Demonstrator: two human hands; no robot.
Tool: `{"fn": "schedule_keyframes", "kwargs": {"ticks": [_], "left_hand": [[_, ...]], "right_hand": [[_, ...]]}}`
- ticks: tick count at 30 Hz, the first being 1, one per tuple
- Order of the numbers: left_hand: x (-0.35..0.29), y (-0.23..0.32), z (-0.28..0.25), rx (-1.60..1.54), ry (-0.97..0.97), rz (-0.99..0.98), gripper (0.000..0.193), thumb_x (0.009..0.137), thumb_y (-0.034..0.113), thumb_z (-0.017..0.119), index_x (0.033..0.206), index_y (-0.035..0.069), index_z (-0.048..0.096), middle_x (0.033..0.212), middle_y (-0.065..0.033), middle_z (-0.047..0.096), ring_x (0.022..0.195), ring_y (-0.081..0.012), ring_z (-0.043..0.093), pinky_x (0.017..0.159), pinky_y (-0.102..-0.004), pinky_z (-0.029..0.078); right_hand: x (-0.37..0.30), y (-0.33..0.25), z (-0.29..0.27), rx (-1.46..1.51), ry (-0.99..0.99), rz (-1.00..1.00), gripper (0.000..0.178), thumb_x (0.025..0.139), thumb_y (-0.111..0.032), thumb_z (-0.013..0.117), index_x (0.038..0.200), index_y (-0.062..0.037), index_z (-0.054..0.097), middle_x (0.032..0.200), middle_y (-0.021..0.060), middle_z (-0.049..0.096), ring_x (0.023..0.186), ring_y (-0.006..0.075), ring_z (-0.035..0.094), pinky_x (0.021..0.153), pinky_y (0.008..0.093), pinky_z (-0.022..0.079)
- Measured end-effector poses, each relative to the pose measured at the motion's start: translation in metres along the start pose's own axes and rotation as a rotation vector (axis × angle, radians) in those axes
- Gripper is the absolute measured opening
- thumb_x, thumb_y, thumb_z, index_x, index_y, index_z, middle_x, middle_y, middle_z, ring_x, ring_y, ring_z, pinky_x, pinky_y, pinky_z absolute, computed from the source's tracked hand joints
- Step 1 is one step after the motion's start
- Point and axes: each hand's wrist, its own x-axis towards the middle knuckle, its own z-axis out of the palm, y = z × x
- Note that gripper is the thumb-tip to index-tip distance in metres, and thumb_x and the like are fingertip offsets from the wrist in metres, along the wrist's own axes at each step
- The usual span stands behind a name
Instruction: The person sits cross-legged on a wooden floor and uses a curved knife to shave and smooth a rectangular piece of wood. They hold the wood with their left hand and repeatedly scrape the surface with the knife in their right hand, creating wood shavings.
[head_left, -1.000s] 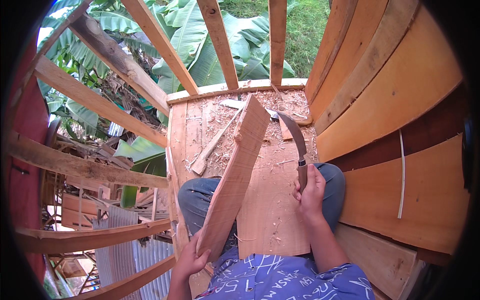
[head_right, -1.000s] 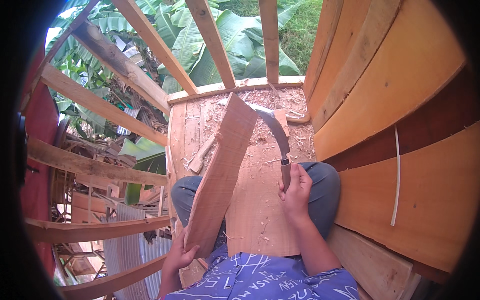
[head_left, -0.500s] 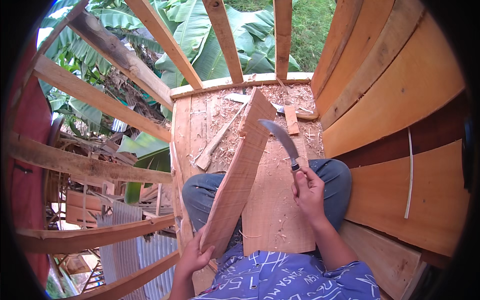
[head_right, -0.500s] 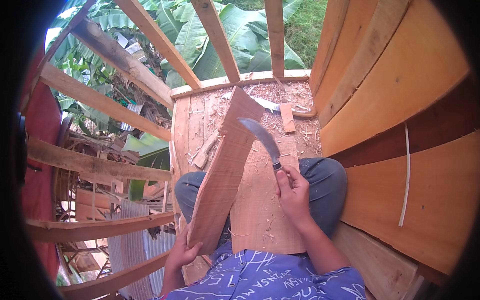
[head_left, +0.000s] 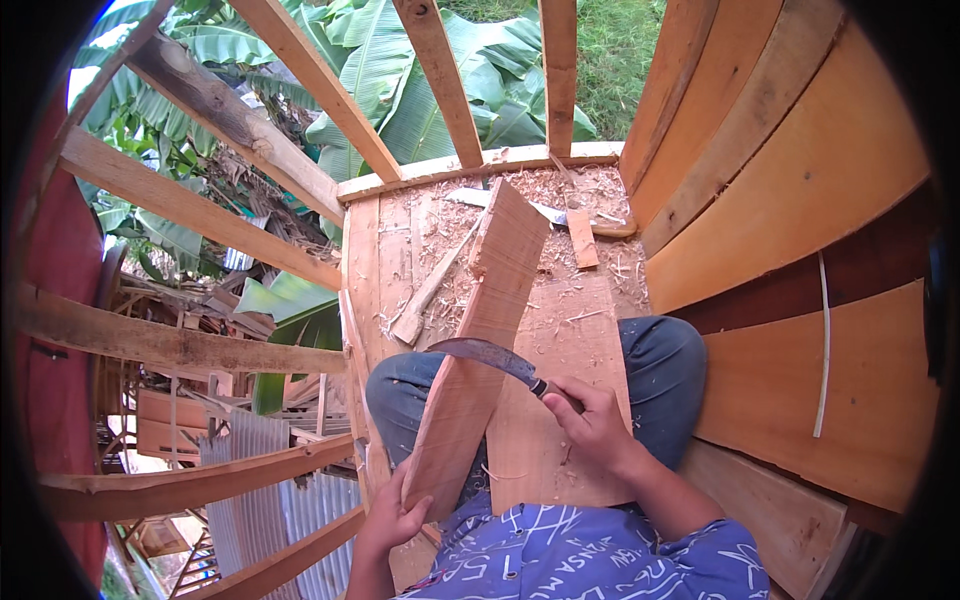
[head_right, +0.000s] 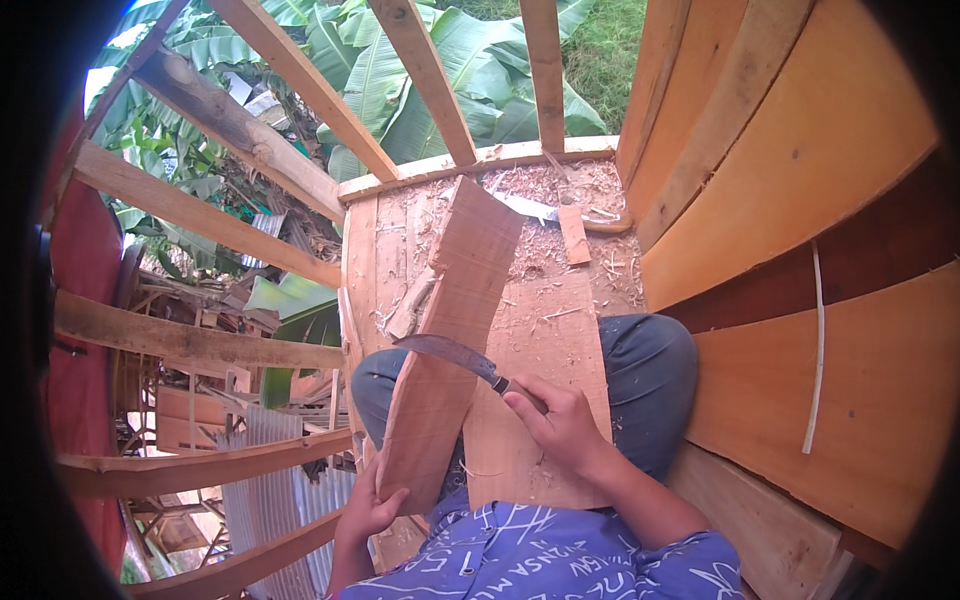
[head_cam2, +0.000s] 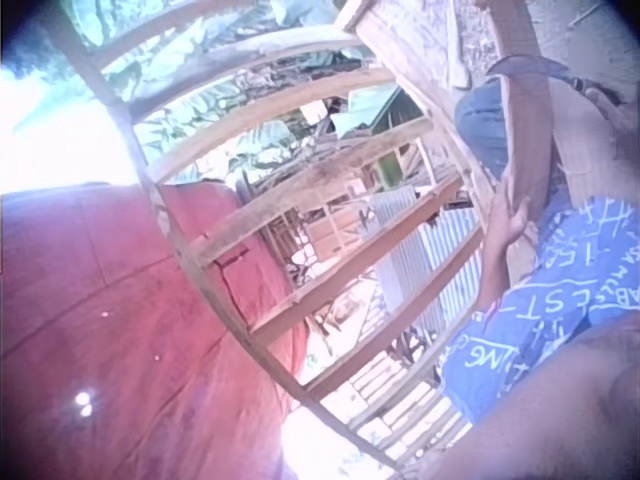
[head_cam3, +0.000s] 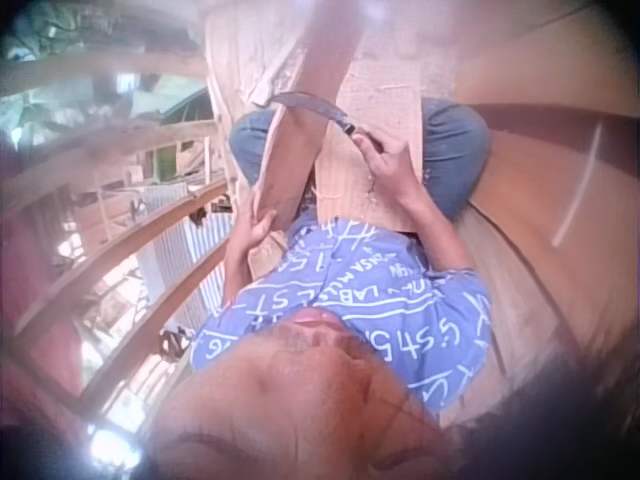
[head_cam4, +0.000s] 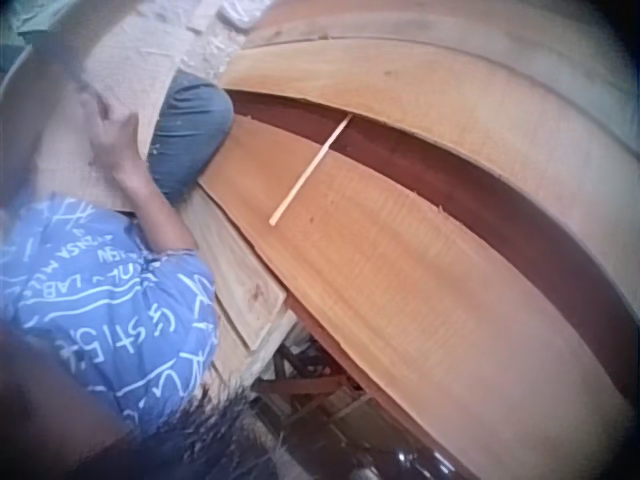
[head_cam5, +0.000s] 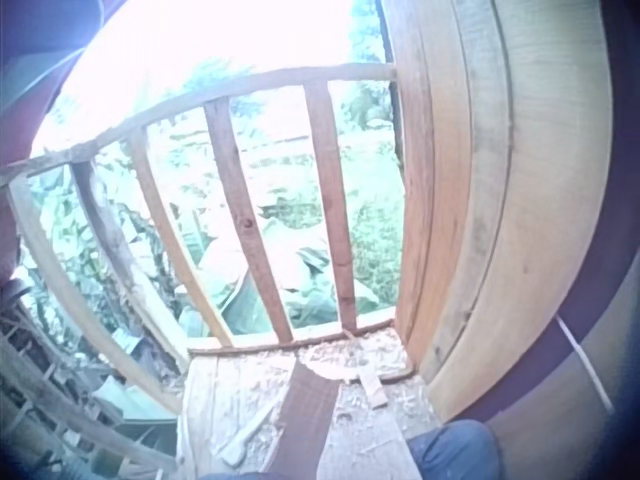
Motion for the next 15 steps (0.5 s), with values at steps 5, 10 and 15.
{"fn": "schedule_keyframes", "kwargs": {"ticks": [5, 10, 15], "left_hand": [[-0.001, 0.005, 0.0, 0.03, -0.004, 0.027, 0.066, 0.076, 0.002, 0.063, 0.139, 0.001, 0.043, 0.125, -0.0223, 0.059, 0.12, -0.0297, 0.056, 0.101, -0.0356, 0.041], [-0.001, 0.009, 0.0, 0.015, 0.007, -0.012, 0.066, 0.076, 0.001, 0.063, 0.139, 0.001, 0.043, 0.123, -0.0208, 0.06, 0.119, -0.027, 0.055, 0.101, -0.035, 0.041], [-0.001, 0.008, 0.002, -0.01, 0.0, -0.001, 0.066, 0.077, -0.001, 0.062, 0.139, 0.002, 0.042, 0.123, -0.0208, 0.06, 0.118, -0.0263, 0.056, 0.1, -0.0347, 0.041]], "right_hand": [[0.006, 0.006, -0.004, 0.317, 0.274, 0.035, 0.025, 0.094, -0.019, 0.063, 0.109, 0.0006, 0.064, 0.067, 0.0035, 0.059, 0.058, 0.0075, 0.053, 0.053, 0.0256, 0.042], [0.009, -0.007, -0.005, -0.341, 0.115, -0.2, 0.023, 0.089, -0.018, 0.067, 0.107, -0.0037, 0.064, 0.073, 0.0117, 0.064, 0.059, 0.0232, 0.063, 0.052, 0.0309, 0.047], [0.01, -0.012, -0.013, -0.36, 0.168, -0.311, 0.026, 0.088, -0.015, 0.069, 0.109, -0.0011, 0.064, 0.074, 0.0115, 0.066, 0.06, 0.0235, 0.065, 0.053, 0.0307, 0.048]]}}
